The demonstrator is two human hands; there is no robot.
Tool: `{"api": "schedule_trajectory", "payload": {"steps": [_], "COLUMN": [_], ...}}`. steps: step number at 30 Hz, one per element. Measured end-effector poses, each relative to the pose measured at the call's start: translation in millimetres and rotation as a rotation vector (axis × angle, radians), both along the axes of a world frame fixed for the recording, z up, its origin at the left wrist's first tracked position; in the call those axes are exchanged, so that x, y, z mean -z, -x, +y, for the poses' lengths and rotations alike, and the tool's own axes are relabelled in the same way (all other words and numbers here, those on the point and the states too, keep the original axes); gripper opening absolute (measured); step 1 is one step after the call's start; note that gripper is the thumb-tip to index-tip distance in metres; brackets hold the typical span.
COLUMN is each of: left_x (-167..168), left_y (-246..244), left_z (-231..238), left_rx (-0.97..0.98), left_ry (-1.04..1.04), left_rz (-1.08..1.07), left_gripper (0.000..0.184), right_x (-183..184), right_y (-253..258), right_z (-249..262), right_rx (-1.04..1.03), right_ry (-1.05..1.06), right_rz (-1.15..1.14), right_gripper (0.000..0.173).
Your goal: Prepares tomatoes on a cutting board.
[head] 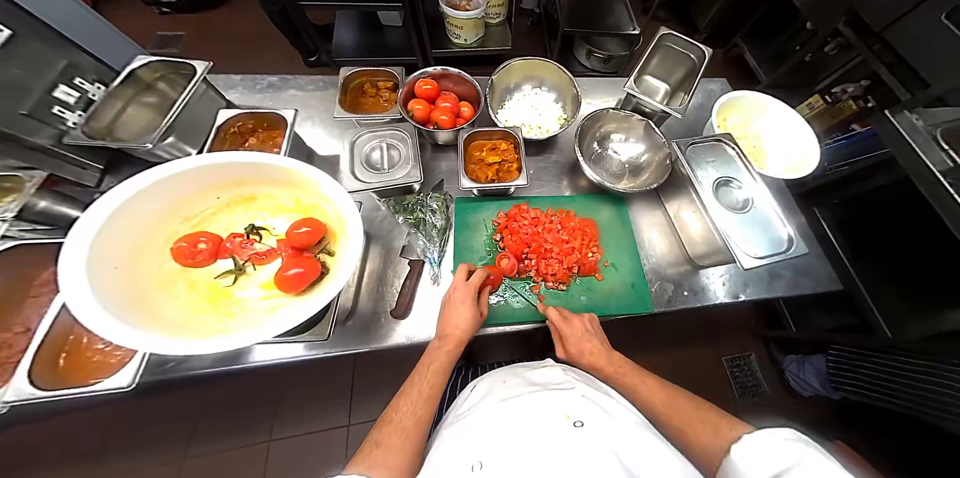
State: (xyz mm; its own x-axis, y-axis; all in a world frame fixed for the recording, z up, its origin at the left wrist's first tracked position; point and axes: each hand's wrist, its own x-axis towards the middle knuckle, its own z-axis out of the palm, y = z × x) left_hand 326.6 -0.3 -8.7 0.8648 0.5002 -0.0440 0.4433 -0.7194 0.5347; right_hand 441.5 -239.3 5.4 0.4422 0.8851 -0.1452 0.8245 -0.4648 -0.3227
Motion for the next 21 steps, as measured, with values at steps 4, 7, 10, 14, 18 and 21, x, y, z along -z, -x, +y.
{"api": "schedule_trajectory", "payload": {"steps": [4, 7, 10, 14, 18, 21], "left_x": [7.7, 7.3, 9.5, 15.1, 5.1, 10.9], "left_y": [2.7, 4.7, 4.2, 5.2, 3.8, 4.2], "left_z": [-1.4, 0.2, 3.9, 4.7, 6.9, 15.0], "left_rx": [0.017, 0.0, -0.057, -0.072, -0.143, -0.101], "left_ry": [-0.04, -0.01, 0.087, 0.17, 0.143, 0.156], "left_rz": [-0.044, -0.038, -0.041, -0.061, -0.016, -0.053], "left_gripper": [0.025, 0.025, 0.035, 0.046, 0.037, 0.037], "right_x": [1.3, 14.7, 17.9, 16.9, 22.0, 23.3], "right_y": [1.6, -1.2, -1.8, 3.2, 1.7, 4.3], "right_z": [61.5, 67.6, 17.1, -24.6, -15.5, -12.3], "right_rx": [-0.018, -0.07, -0.075, -0.038, -0.038, -0.029], "right_ry": [-0.126, -0.112, 0.002, -0.026, -0.069, -0.055], "right_rz": [-0.032, -0.022, 0.018, 0.001, -0.009, 0.003], "right_gripper": [0.039, 0.04, 0.043, 0.038, 0.039, 0.04]}}
